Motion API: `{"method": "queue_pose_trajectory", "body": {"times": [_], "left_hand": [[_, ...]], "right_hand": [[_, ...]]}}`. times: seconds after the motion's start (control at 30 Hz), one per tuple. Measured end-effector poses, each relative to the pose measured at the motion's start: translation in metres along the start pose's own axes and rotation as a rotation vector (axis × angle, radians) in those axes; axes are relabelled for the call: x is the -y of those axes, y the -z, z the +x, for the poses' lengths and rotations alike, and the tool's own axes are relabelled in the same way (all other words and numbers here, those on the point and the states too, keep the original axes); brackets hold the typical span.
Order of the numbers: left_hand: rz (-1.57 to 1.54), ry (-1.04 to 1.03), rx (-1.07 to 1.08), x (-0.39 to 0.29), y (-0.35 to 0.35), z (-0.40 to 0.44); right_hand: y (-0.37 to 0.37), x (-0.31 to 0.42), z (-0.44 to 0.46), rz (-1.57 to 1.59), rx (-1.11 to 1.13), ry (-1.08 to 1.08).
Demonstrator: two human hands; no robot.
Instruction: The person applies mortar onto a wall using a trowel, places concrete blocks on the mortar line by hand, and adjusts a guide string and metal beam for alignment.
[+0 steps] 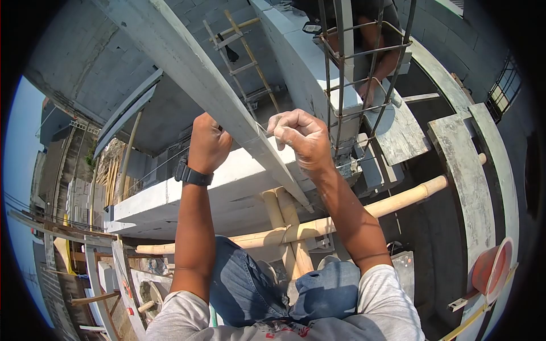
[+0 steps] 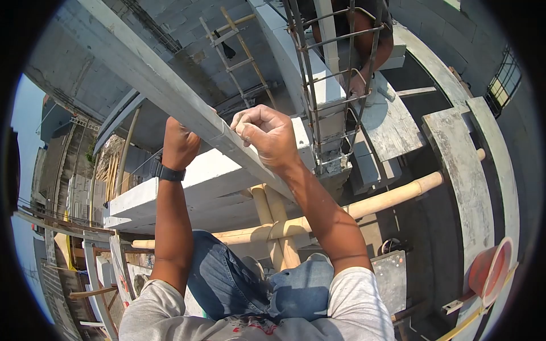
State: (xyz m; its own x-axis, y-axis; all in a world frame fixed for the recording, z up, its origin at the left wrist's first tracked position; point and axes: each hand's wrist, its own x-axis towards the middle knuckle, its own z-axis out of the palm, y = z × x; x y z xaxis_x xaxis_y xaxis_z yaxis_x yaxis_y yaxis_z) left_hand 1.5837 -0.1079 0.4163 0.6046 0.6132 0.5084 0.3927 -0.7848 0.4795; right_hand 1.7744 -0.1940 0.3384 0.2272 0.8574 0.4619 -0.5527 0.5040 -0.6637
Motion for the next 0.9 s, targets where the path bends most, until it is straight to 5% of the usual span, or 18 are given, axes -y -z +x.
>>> {"method": "queue_pose_trajectory", "body": {"times": [0.53, 0.9], "left_hand": [[-0.504, -0.038, 0.073, 0.016, -0.012, 0.021], [-0.163, -0.098, -0.033, 0.019, 0.006, 0.002]], "right_hand": [[-0.006, 0.012, -0.003, -0.163, 0.056, -0.022], [-0.002, 0.009, -0.004, -0.128, 0.060, 0.019]]}}
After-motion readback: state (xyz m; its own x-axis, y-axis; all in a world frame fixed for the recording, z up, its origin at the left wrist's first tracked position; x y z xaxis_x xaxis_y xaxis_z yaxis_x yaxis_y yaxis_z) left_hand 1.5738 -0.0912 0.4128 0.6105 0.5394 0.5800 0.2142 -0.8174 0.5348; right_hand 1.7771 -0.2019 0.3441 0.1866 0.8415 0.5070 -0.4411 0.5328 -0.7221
